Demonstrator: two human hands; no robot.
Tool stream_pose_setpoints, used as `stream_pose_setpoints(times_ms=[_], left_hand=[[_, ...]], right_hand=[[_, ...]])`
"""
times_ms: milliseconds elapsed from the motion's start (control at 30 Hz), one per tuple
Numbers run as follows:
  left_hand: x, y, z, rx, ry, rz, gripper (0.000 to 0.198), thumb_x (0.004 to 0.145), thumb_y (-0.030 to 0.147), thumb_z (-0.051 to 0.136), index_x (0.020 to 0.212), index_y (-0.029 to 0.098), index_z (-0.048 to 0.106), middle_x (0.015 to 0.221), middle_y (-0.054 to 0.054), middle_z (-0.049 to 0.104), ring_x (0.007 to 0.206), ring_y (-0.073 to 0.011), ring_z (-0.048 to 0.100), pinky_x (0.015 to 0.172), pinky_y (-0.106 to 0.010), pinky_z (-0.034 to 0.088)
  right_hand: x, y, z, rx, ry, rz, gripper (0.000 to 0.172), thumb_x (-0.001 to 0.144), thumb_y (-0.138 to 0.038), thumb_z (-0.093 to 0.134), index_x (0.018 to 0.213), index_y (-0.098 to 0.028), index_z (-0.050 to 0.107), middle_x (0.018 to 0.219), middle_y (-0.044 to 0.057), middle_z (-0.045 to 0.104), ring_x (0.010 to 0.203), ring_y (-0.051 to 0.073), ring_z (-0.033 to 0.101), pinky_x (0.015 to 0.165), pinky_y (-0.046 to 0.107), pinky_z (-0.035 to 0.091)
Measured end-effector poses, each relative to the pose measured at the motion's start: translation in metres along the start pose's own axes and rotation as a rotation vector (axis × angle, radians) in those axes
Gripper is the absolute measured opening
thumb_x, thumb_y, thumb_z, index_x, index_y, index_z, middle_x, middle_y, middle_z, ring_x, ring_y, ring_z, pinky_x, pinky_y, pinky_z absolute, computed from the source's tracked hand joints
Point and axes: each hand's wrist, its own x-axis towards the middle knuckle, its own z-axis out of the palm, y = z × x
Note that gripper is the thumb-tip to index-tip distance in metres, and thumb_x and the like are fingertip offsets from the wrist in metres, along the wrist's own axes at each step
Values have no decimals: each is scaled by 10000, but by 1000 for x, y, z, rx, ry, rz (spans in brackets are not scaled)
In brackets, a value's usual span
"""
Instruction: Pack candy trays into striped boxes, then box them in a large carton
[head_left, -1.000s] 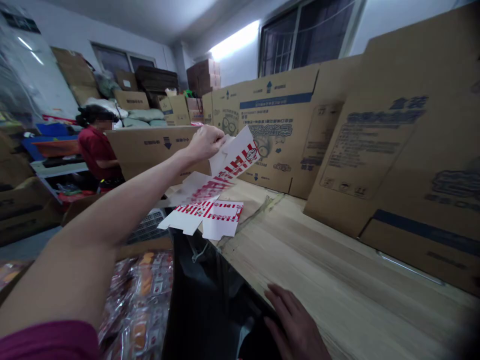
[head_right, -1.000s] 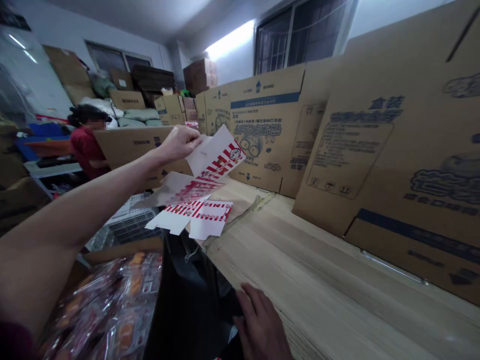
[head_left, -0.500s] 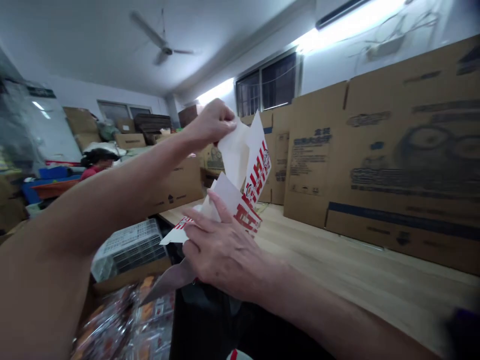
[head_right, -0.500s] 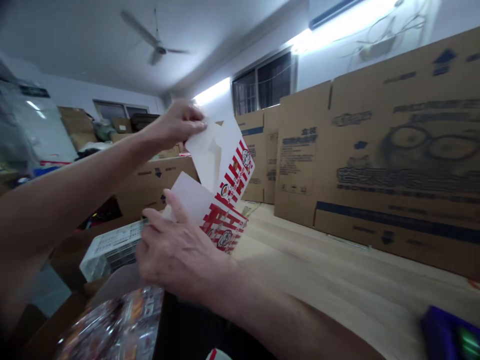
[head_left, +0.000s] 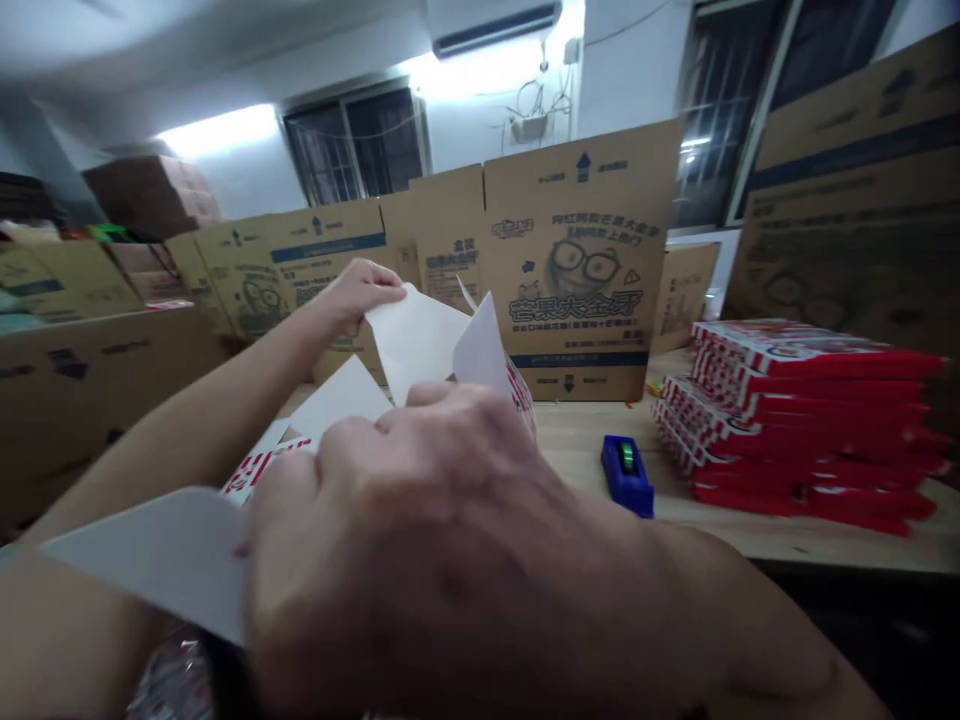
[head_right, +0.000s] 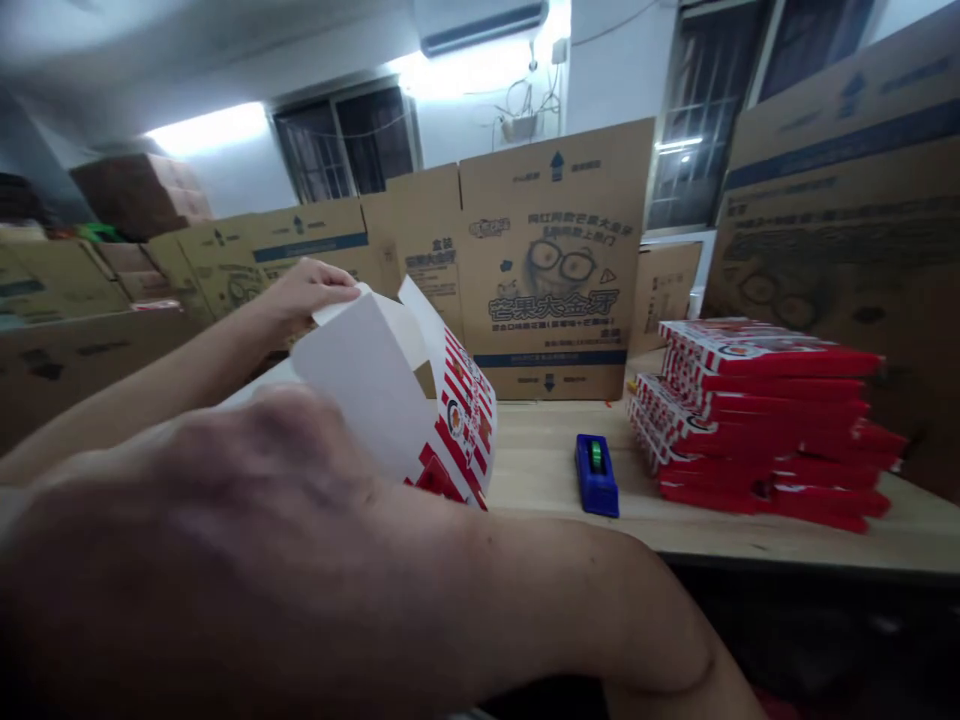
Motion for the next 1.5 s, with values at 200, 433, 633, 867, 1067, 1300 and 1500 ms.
stream_pose_setpoints(times_ms=[200,433,633,867,1067,1300,1500], left_hand=[[42,-34,72,16,-147,75,197,676,280,555,597,117,630,493,33,495,490,-83,410,477,-220,269],[47,-94,162,14,-301,81,234,734,267,631,553,123,594,470,60,460,479,-80,422,490,-218,304],[64,-120,201,-20,-345,70,321,823,334,651,589,138,550,509,67,467,481,-78,430,517,-222,363],[62,-117,180,-214,-292,5,314,702,418,688,624,114,667,515,19,554,501,-97,484,498,-220,336],[-70,-151,150,-413,219,-297,631,907,618,261,1242,167,549,1123,-133,648,938,-203,635,770,-312,516],[-180,-127,198,-535,-147,-349,686,914,570,306,1505,234,215,1559,-60,295,1411,-277,294,1132,-403,336],[-140,-91,214,-602,-250,-447,1056,702,463,718,1518,176,112,1557,-153,253,1401,-341,288,1138,-466,289]], right_hand=[[-2,41,22,-517,14,-492,275,968,-228,471,717,-171,568,632,29,628,519,131,548,483,255,341],[-17,115,65,-600,-86,-57,225,935,-234,551,717,-183,570,640,29,654,575,179,639,508,268,336],[27,167,87,-594,-285,226,236,977,-298,470,872,-180,645,840,93,730,806,249,696,651,307,432],[46,206,118,-516,-435,248,241,990,-280,443,886,-163,626,914,84,723,901,232,672,740,301,425],[43,215,127,-372,-451,289,204,995,-269,423,935,-153,580,890,77,686,870,221,641,717,286,386],[36,229,131,-152,-341,368,36,924,-202,505,944,-172,501,887,52,654,842,200,615,696,273,349],[22,243,127,10,-259,475,173,834,-153,543,836,-223,385,777,12,600,730,195,578,615,266,347]])
